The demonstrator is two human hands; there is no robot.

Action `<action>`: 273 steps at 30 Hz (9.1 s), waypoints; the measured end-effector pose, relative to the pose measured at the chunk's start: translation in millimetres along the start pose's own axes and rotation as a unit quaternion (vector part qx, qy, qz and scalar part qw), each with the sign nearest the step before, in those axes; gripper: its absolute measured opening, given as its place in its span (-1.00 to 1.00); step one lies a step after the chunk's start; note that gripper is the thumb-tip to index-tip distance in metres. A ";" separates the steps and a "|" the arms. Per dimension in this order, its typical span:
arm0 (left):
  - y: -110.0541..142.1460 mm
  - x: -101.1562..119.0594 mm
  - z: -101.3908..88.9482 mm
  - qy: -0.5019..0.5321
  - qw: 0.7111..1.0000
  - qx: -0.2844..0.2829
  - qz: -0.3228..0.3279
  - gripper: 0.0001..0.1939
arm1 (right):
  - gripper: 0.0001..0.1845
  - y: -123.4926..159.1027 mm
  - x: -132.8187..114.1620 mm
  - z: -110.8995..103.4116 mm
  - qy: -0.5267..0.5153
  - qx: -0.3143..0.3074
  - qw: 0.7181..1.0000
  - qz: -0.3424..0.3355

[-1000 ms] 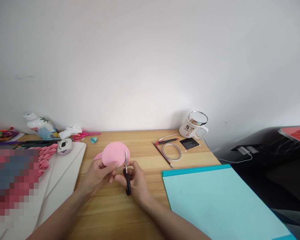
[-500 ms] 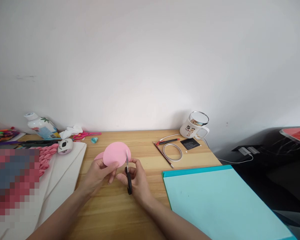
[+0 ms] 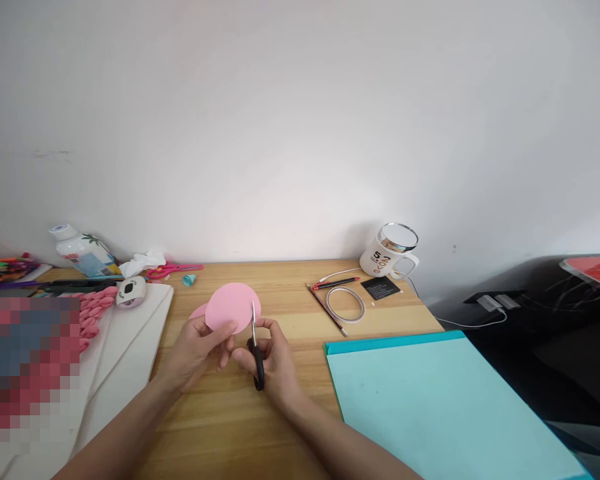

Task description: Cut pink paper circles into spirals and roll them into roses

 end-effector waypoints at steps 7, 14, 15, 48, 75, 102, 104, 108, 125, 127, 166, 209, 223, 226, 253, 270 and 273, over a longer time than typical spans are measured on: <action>-1.8 -4.5 -6.4 -0.050 0.998 0.022 -0.008 -0.66 | -0.40 -1.9 -5.1 0.1 -0.017 -0.001 1.000 -0.014; -2.6 -1.5 -8.3 -0.061 0.998 0.028 -0.004 -0.69 | -0.42 -3.4 -6.2 -0.1 -0.016 -0.006 1.000 -0.013; -2.6 -1.0 -8.4 -0.064 0.998 0.028 -0.002 -0.68 | -0.42 -3.2 -5.8 0.0 -0.016 -0.007 1.000 -0.011; -0.8 0.4 -5.1 -0.109 0.994 0.022 -0.003 -0.63 | -0.43 -2.5 -6.1 -1.5 -0.016 0.004 1.000 -0.015; 0.7 4.9 -4.4 -0.048 0.999 0.013 -0.002 -0.67 | -0.43 0.0 -1.8 -3.7 0.024 0.011 1.000 0.005; -0.5 3.3 -6.2 -0.085 0.996 0.017 -0.001 -0.68 | -0.43 -1.5 -9.5 -0.2 -0.014 0.003 1.000 -0.018; -0.7 2.6 -7.1 -0.082 0.996 0.017 0.001 -0.68 | -0.44 -1.5 -9.8 -0.3 -0.014 0.003 1.000 -0.017; -1.1 1.5 -7.8 -0.076 0.997 0.012 0.008 -0.68 | -0.44 -1.0 -9.6 -0.3 -0.012 0.003 1.000 -0.009; 0.3 6.4 -4.4 -0.010 1.000 -0.002 0.015 -0.73 | -0.44 -0.1 -1.6 -2.8 0.020 0.012 1.000 -0.003; 0.0 5.7 -3.1 -0.005 1.000 -0.007 0.010 -0.74 | -0.42 0.5 -1.9 -1.8 0.014 0.010 1.000 0.003; -0.2 6.8 -7.7 -0.050 0.999 0.008 0.008 -0.70 | -0.50 -0.2 -2.7 -5.7 0.036 0.014 0.999 -0.014; 2.0 8.8 -8.1 -0.092 0.995 0.021 0.020 -0.71 | -0.49 -0.3 -3.4 -3.8 0.017 0.015 1.000 -0.010; 1.3 7.7 -4.8 -0.028 1.000 0.000 0.014 -0.67 | -0.46 1.7 -0.7 -3.4 0.034 0.011 0.999 0.000; 1.0 5.4 -5.1 -0.034 0.999 0.005 0.007 -0.67 | -0.45 1.6 -1.1 -3.0 0.022 0.013 1.000 0.001; 0.6 6.4 -9.3 -0.049 0.999 0.010 0.006 -0.69 | -0.39 -1.5 -6.6 -3.1 -0.003 0.017 1.000 0.003; 0.4 4.1 -4.9 -0.003 1.000 -0.017 0.006 -0.71 | -0.46 1.3 2.3 -4.1 0.027 0.018 0.999 0.007; 0.0 2.4 -4.6 -0.021 1.000 -0.013 -0.004 -0.70 | -0.45 0.4 1.3 -2.7 0.006 0.012 1.000 0.003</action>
Point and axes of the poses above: each hand's wrist, its own y-axis away from the middle knuckle, its own z-axis out of the palm, x = y × z, the point moved 8 cm from there along -y, towards the middle knuckle, and after that the axes turned 6 degrees about -z, right-handed, at the moved point
